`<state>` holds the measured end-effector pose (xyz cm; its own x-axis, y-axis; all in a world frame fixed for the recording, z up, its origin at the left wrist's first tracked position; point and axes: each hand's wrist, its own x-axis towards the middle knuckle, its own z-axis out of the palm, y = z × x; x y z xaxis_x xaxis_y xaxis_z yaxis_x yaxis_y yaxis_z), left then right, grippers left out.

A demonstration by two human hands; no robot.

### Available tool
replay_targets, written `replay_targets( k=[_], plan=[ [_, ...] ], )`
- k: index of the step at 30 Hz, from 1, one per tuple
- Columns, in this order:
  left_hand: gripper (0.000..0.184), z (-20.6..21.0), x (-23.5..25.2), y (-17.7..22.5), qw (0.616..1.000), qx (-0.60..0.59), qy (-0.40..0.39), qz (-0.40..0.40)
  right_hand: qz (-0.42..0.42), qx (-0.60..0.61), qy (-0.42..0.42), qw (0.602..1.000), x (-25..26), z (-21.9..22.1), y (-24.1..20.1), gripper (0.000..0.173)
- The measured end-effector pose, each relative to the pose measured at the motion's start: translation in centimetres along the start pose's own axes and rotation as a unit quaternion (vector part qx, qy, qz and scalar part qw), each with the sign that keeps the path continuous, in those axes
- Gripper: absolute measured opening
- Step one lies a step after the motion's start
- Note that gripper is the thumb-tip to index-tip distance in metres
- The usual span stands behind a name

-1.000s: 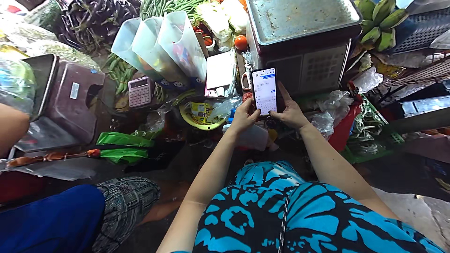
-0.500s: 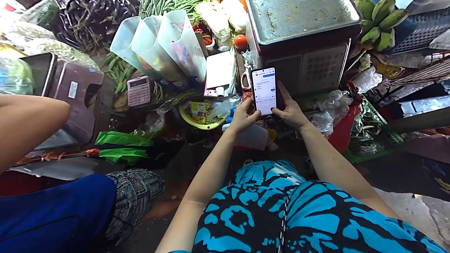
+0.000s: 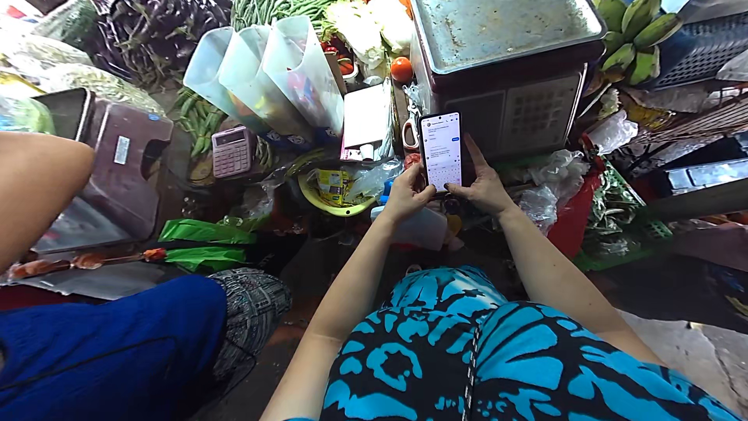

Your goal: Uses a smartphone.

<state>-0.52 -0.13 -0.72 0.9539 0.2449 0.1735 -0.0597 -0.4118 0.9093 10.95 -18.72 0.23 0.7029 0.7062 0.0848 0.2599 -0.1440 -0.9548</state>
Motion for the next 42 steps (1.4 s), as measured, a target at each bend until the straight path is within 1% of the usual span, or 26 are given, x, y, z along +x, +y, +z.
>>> replay_targets(
  k=[2,4,6,9,10,13,16,18,23,28,30,32,34,36,38,40,42],
  plan=[
    [0.028,0.0,0.0,0.0,1.000,-0.002,0.000,0.005,0.003,0.009,-0.006,1.000,-0.1,0.0,-0.1,0.109],
    [0.028,0.0,0.0,-0.1,1.000,-0.002,-0.002,0.006,0.012,0.004,0.003,1.000,-0.1,0.1,-0.1,0.105],
    [0.030,0.0,0.0,-0.1,1.000,-0.005,-0.002,0.005,0.018,-0.007,0.027,0.999,0.0,0.5,-0.2,0.097],
    [0.032,0.1,0.1,-0.1,1.000,-0.010,-0.004,0.003,0.008,-0.042,0.069,0.997,0.2,1.1,0.0,0.095],
    [0.032,0.0,0.1,-0.2,1.000,-0.009,-0.004,0.006,0.007,-0.046,0.072,0.996,0.2,1.2,0.1,0.096],
    [0.031,0.0,0.2,-0.4,1.000,-0.003,-0.003,0.015,0.005,-0.015,0.046,0.999,0.2,0.8,0.1,0.094],
    [0.031,-0.1,-0.1,0.1,1.000,0.015,-0.002,0.004,-0.020,0.011,0.045,0.999,0.6,0.6,0.7,0.091],
    [0.030,-0.1,-0.1,0.2,1.000,0.015,-0.001,0.006,-0.018,0.016,0.044,0.999,0.5,0.7,0.5,0.090],
    [0.030,-0.1,0.2,-0.3,1.000,0.011,-0.006,0.012,-0.027,0.005,0.018,0.999,0.9,0.0,1.5,0.083],
    [0.031,-0.1,0.4,-0.5,1.000,0.009,-0.003,0.018,-0.027,-0.006,0.029,0.999,1.1,0.2,1.5,0.078],
    [0.031,0.0,0.4,-0.6,1.000,0.008,-0.002,0.018,-0.027,-0.011,0.035,0.999,1.0,0.3,1.5,0.079],
    [0.032,0.0,0.4,-0.7,1.000,0.008,-0.002,0.015,-0.028,-0.013,0.036,0.999,0.8,0.5,1.1,0.084],
    [0.033,0.0,0.4,-0.6,1.000,0.002,-0.003,0.013,-0.010,-0.020,0.046,0.999,0.3,0.8,0.2,0.090],
    [0.034,0.0,0.4,-0.6,1.000,-0.001,-0.002,0.015,-0.009,-0.028,0.050,0.998,0.1,0.9,0.1,0.091],
    [0.033,0.0,0.4,-0.6,1.000,-0.001,-0.001,0.018,-0.017,-0.012,0.029,0.999,0.3,0.5,0.4,0.095],
    [0.033,0.0,0.4,-0.7,1.000,0.000,-0.001,0.018,-0.023,0.000,0.016,1.000,0.7,0.3,1.0,0.103],
    [0.034,0.1,0.4,-0.8,1.000,-0.004,0.000,0.017,-0.015,-0.001,0.012,1.000,0.6,0.2,0.9,0.105]
  ],
)
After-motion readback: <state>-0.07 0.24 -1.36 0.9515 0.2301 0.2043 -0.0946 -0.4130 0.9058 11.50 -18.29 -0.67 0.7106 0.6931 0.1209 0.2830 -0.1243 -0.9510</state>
